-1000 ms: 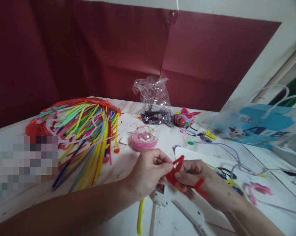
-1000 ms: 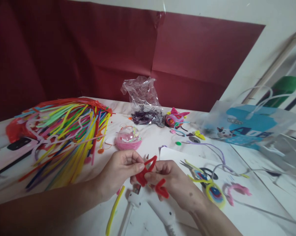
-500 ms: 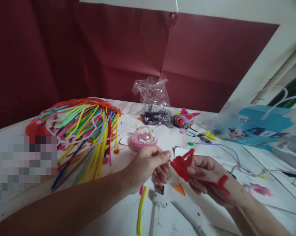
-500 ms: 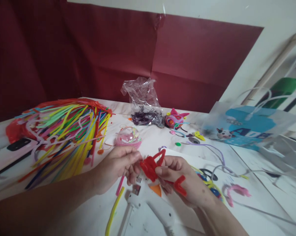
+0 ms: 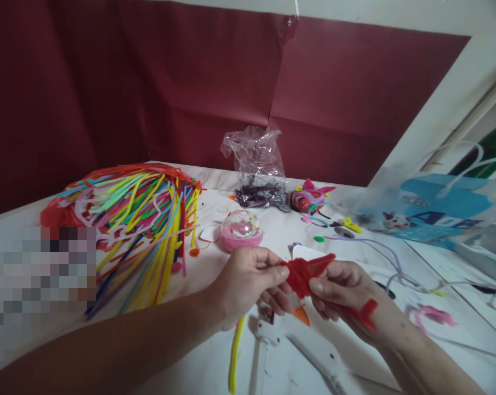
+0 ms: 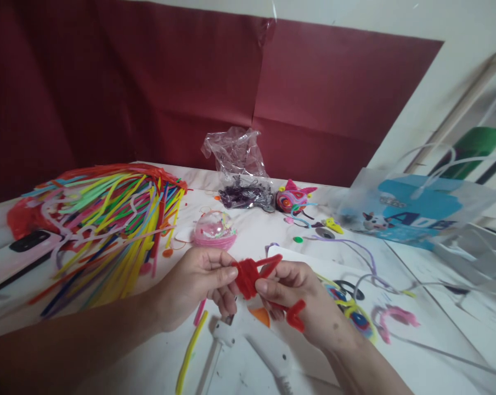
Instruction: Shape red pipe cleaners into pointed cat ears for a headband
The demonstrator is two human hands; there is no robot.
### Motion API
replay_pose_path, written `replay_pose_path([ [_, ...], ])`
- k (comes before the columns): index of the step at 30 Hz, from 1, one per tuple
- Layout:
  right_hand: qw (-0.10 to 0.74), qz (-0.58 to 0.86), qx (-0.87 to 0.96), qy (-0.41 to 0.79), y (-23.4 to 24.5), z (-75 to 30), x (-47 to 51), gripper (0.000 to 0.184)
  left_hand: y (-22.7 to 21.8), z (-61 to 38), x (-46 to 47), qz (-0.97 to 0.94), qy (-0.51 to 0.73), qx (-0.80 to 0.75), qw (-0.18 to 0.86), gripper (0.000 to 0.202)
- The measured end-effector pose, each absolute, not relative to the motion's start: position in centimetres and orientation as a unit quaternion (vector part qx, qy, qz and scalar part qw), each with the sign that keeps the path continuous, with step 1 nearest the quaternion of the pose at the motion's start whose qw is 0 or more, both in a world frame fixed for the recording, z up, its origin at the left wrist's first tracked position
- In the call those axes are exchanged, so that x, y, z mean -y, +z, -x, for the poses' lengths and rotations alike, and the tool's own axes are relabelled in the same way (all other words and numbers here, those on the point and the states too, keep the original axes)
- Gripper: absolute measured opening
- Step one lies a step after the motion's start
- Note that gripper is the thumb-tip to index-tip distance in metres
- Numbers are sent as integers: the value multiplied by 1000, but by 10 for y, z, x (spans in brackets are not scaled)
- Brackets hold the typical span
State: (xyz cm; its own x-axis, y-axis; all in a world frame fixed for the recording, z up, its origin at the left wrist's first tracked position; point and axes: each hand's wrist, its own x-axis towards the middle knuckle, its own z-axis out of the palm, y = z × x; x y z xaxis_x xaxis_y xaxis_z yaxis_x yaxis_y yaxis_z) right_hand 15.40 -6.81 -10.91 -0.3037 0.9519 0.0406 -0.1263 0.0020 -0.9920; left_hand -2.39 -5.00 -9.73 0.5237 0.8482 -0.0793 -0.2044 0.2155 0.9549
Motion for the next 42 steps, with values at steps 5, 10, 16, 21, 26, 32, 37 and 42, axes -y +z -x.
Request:
replay_pose_path([
  [5,446,387,546,594,-111,-152,69,24,-96,22,52,-477,397,-348,702,10],
  [10,417,424,583,553,-108,-150,68,30,-94,21,53,-490,382,-382,684,7],
  [16,424,439,581,538,-108,-150,68,29,-95,20,55,-503,381,-373,680,9],
  [21,443,380,556,592,-113,-150,67,27,-96,20,55,-473,398,-347,705,4],
  [26,431,345,538,637,-111,-145,68,26,-96,21,54,-501,420,-353,670,9],
  [32,409,348,585,607,-116,-143,69,28,-98,20,56,-520,396,-405,639,5],
  [37,384,392,622,558,-116,-138,70,39,-104,21,54,-557,395,-412,603,7],
  [42,425,422,582,550,-109,-136,75,27,-102,23,51,-572,406,-429,569,7],
])
